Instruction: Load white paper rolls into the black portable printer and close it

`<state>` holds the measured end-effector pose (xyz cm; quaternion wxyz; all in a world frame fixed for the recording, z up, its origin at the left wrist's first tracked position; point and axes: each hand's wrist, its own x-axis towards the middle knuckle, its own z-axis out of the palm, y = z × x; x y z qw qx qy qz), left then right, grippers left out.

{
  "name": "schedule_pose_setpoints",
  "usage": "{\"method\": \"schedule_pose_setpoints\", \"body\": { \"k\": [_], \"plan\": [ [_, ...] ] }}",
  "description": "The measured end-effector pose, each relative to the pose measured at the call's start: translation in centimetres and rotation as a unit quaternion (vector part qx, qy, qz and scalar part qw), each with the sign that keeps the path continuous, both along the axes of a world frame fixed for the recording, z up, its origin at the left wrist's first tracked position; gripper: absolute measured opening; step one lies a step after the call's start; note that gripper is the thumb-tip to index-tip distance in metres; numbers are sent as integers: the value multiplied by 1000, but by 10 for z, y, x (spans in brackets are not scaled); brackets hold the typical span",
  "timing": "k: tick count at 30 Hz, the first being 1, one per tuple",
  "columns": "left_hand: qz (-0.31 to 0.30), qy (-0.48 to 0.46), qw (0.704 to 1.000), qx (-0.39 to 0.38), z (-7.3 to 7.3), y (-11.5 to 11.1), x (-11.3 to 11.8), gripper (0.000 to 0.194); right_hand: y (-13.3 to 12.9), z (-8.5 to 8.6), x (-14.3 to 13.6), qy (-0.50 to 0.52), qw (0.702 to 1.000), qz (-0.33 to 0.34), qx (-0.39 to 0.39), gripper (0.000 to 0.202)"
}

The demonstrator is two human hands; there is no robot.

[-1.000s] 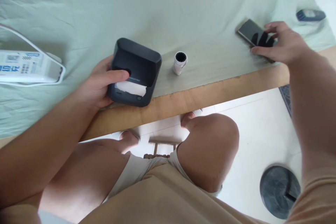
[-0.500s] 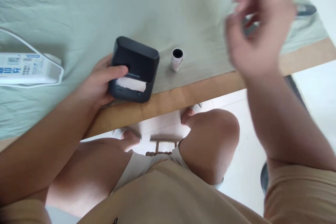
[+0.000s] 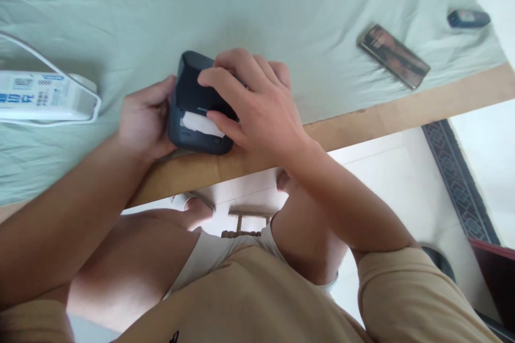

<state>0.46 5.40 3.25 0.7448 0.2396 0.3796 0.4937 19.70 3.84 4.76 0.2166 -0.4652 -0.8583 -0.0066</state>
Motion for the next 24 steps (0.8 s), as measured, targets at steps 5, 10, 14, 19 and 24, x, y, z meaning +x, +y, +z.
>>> {"method": "schedule_pose_setpoints", "body": {
  "k": [5, 10, 14, 19, 24],
  "plan": [
    [11, 6, 1000, -3, 1, 0, -1, 57, 2, 4, -4, 5, 1000, 11, 0, 32],
    [49, 40, 998, -13, 3, 1, 0, 53, 3, -4, 4, 16, 999, 31, -20, 38],
    [51, 30, 998, 2, 3, 0, 1, 52, 4, -6, 10, 22, 999, 33, -20, 42],
    [53, 51, 997, -3, 4, -1, 1, 44, 4, 4, 8, 15, 1000, 12, -10, 39],
    [41, 68, 997, -1, 3, 1, 2, 50, 7, 15, 10, 64, 997, -2, -40, 24]
  ]
}}
